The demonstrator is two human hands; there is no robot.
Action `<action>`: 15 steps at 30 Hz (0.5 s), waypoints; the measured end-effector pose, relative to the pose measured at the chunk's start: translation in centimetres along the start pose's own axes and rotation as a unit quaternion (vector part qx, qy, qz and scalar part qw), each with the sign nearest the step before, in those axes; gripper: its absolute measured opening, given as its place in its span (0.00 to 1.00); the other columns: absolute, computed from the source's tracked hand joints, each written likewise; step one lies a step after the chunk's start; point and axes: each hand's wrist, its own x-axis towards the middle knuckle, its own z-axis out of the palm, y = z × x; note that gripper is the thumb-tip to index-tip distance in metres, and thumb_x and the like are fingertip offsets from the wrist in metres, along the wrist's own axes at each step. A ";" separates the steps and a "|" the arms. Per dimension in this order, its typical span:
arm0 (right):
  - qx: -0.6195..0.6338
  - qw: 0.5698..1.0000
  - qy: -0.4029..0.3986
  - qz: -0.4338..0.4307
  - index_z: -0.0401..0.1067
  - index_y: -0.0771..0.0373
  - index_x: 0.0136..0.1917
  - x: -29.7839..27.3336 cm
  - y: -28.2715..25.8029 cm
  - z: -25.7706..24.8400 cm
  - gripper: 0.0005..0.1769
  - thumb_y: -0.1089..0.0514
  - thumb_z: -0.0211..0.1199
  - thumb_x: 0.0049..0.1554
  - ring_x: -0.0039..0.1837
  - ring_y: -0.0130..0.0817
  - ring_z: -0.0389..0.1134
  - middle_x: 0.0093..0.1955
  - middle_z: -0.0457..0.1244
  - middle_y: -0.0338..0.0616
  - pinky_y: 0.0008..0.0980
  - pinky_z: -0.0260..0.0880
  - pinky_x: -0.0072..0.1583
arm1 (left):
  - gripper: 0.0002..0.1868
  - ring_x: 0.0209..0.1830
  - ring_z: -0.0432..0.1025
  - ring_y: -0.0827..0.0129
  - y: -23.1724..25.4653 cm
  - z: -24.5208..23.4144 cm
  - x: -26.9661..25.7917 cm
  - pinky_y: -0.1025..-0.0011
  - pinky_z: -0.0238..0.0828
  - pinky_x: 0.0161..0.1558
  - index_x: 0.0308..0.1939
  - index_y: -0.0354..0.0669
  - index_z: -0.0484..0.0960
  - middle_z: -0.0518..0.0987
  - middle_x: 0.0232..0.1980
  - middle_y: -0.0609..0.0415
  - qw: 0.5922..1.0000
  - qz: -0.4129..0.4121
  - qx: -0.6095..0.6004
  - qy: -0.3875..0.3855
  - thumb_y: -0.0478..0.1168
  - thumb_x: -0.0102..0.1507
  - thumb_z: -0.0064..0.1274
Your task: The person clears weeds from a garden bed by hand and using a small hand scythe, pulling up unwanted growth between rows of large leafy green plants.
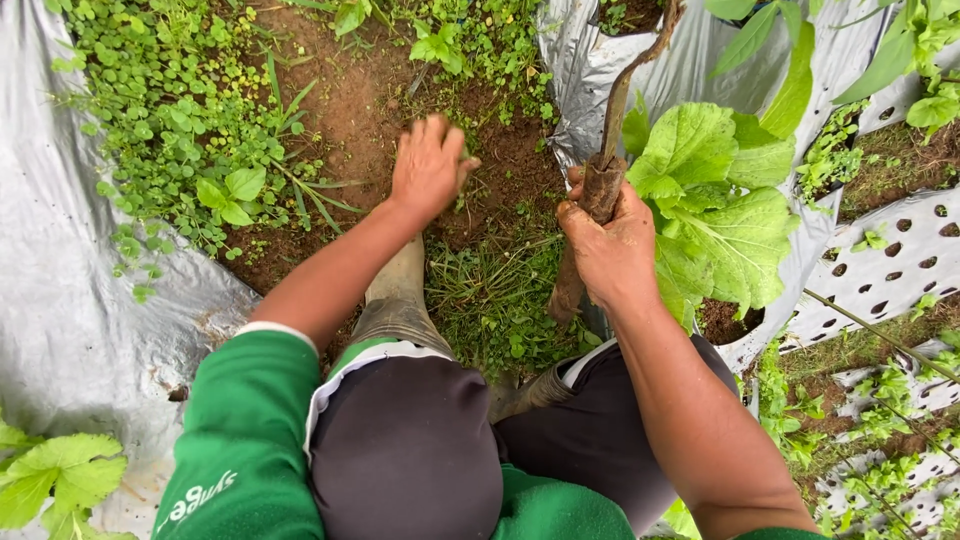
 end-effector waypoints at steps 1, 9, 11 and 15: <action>0.015 1.000 0.009 0.006 0.74 0.64 0.45 0.1 0.3 -0.1 0.10 0.73 0.66 0.50 0.51 0.34 0.67 0.52 0.69 0.51 0.32 0.69 0.51 | 0.21 0.66 0.65 0.51 0.2 -1.4 0.8 0.48 0.63 0.68 0.63 0.44 0.74 0.67 0.64 0.39 0.999 -0.047 -0.013 -0.013 0.53 0.73 0.48; 0.021 1.000 0.011 0.013 0.74 0.65 0.46 -0.1 -0.5 -0.3 0.11 0.74 0.66 0.50 0.51 0.35 0.68 0.51 0.68 0.52 0.33 0.70 0.51 | 0.14 0.63 0.73 0.48 -3.2 2.0 4.0 0.61 0.77 0.60 0.59 0.37 0.80 0.77 0.57 0.35 0.980 0.129 0.150 0.021 0.30 0.69 0.53; 0.027 0.999 0.006 0.022 0.75 0.65 0.49 -0.1 -0.1 -0.1 0.13 0.74 0.67 0.50 0.50 0.33 0.67 0.48 0.68 0.49 0.30 0.70 0.51 | 0.06 0.52 0.79 0.51 -4.0 3.0 4.8 0.65 0.82 0.50 0.47 0.36 0.85 0.82 0.45 0.40 0.971 0.154 0.135 0.123 0.31 0.68 0.54; 0.016 1.000 0.010 0.014 0.74 0.64 0.45 -0.1 -0.8 0.0 0.10 0.73 0.67 0.50 0.52 0.35 0.68 0.52 0.69 0.51 0.33 0.70 0.52 | 0.05 0.48 0.78 0.72 -3.7 2.9 0.0 0.77 0.78 0.53 0.44 0.54 0.85 0.84 0.43 0.55 0.937 0.156 0.304 0.068 0.40 0.70 0.54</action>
